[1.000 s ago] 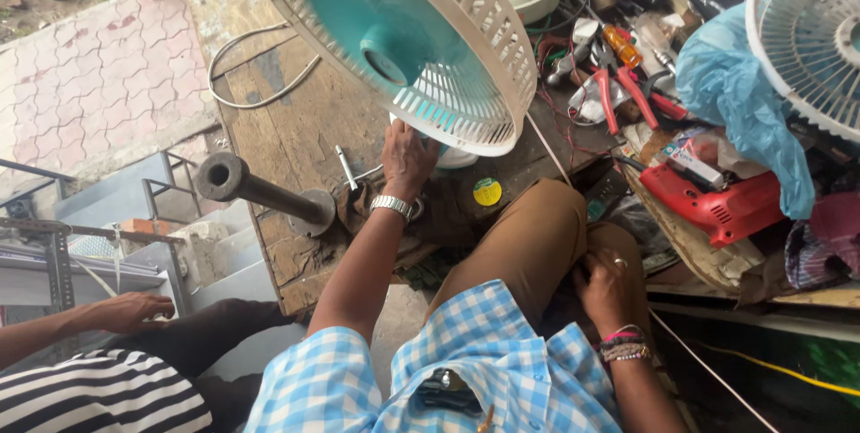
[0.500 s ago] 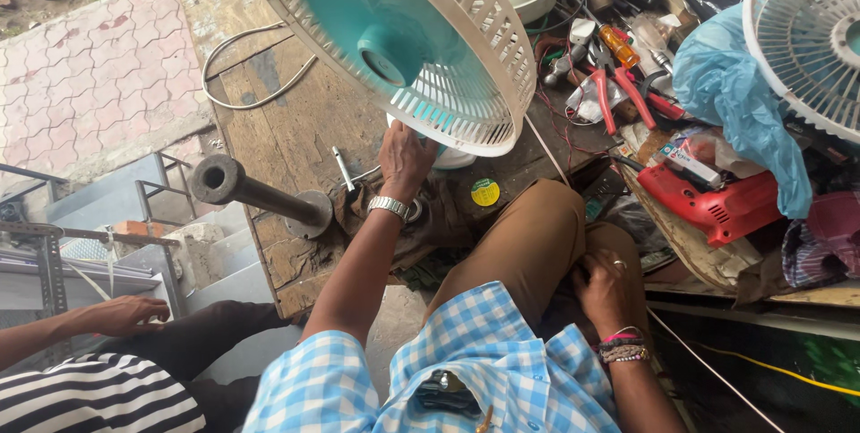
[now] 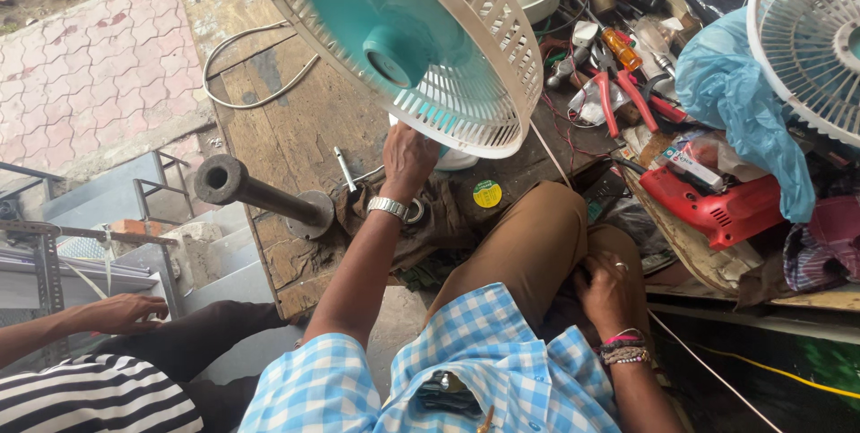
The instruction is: The person repairs a teal table fan by using a screwdriver to remove the base cover, then connects the power cord to a socket. They test the fan's operation and use a hammer to tap the fan blades.
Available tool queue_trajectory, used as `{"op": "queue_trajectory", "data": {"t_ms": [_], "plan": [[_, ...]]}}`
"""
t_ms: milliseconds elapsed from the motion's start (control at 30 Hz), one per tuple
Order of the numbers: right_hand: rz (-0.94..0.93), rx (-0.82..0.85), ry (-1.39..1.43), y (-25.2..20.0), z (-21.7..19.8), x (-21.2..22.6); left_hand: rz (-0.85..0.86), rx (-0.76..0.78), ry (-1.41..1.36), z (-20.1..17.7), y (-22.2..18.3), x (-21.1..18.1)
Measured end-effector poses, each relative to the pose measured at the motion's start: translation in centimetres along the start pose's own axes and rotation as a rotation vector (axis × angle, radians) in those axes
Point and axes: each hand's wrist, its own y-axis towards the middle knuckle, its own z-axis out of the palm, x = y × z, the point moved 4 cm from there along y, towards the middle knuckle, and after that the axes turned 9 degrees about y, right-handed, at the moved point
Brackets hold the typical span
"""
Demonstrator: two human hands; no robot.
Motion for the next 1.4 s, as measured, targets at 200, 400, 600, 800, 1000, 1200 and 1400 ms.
{"op": "queue_trajectory", "data": {"t_ms": [200, 400, 600, 800, 1000, 1200, 1400], "plan": [[-0.02, -0.032, -0.022, -0.1, 0.4, -0.4, 0.164, 0.009, -0.021, -1.3, -0.5, 0.0], [0.0, -0.001, -0.028, -0.3, 0.6, -0.7, 0.085, -0.018, 0.051, -0.6, -0.4, -0.7], [-0.007, -0.01, -0.03, -0.5, 1.0, -1.4, 0.025, -0.04, 0.122, -0.2, -0.8, -1.1], [-0.026, -0.039, -0.016, -0.1, 0.4, -0.5, -0.181, 0.05, 0.099, 0.4, 0.1, -0.2], [0.01, -0.012, -0.038, 0.1, -0.2, 0.3, -0.195, 0.037, 0.09, 1.6, 0.0, 0.4], [-0.029, -0.036, -0.012, 0.1, 0.1, 0.0, -0.069, 0.02, 0.006, 0.2, 0.0, -0.1], [-0.019, -0.032, -0.024, -0.5, 0.9, -1.2, 0.183, -0.086, -0.049, -0.7, -1.1, 0.0]]}}
